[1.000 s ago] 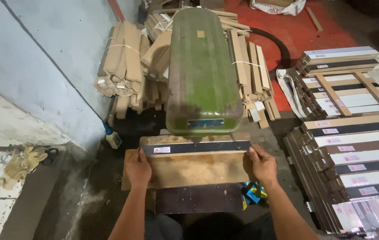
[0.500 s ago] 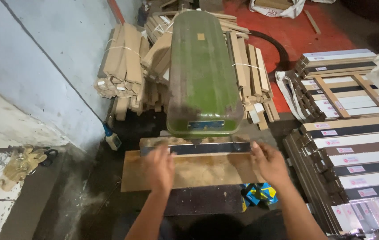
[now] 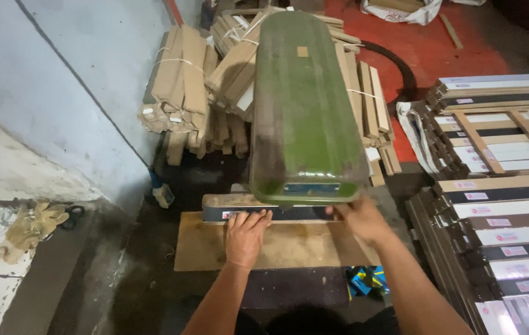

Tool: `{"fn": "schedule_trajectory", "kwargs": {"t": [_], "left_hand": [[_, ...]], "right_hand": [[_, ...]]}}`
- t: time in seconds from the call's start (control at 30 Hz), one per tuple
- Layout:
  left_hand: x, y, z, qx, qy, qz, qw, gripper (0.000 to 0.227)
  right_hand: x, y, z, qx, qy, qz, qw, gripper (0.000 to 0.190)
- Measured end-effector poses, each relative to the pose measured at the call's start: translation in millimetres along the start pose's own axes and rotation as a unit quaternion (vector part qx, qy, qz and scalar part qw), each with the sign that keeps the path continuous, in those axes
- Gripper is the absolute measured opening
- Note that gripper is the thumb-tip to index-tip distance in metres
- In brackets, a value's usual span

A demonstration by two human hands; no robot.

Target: The person is picking up wooden slats, aligning a white component on them, and then using an industrial press to secure them before stacking.

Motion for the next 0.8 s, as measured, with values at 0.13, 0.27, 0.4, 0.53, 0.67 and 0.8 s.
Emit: {"fn": "schedule_trajectory", "kwargs": {"t": [0.13, 0.27, 0.4, 0.53, 0.67, 0.8], "left_hand": [[-1.2, -4.2, 0.1, 0.018, 0.004, -0.01, 1.0, 0.031], [2.5, -8.6, -1.4, 0.027, 0.009, -0.026, 0.999, 0.03], [5.1, -18.9, 1.2, 0.04, 0.009, -0.031, 0.999, 0.027], [5.4, -19.7, 3.2, 0.025, 0.006, -0.013, 1.0, 0.031], [6.9, -17.3, 4.6, -0.02, -0.002, 0.007, 1.0, 0.038], [8.7, -21.7, 6.4, 0.008, 0.009, 0.003, 1.0, 0.034]], "right_hand": [[61.7, -3.4, 92.0, 0.062, -0.198, -0.048, 0.977, 0.048], [26.0, -2.8, 71.0, 0.087, -0.155, -0.018, 0.984, 0.044], [-44.7, -23.9, 79.3, 0.13, -0.103, 0.021, 0.986, 0.04], [-95.8, -44.8, 62.1, 0.157, -0.064, 0.048, 0.984, 0.038], [-115.1, -63.8, 43.7, 0.17, -0.1, 0.129, 0.972, 0.033], [-122.9, -77.7, 11.2, 0.131, -0.334, 0.167, 0.918, 0.034]]}}
Point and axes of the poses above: each hand's wrist, its own z-axis towards the middle knuckle, its own y-axis out of the palm, x = y × z, the point moved 9 cm from there along z, towards the middle knuckle, and after that the axes turned 7 degrees about x, right-handed, at the moved point
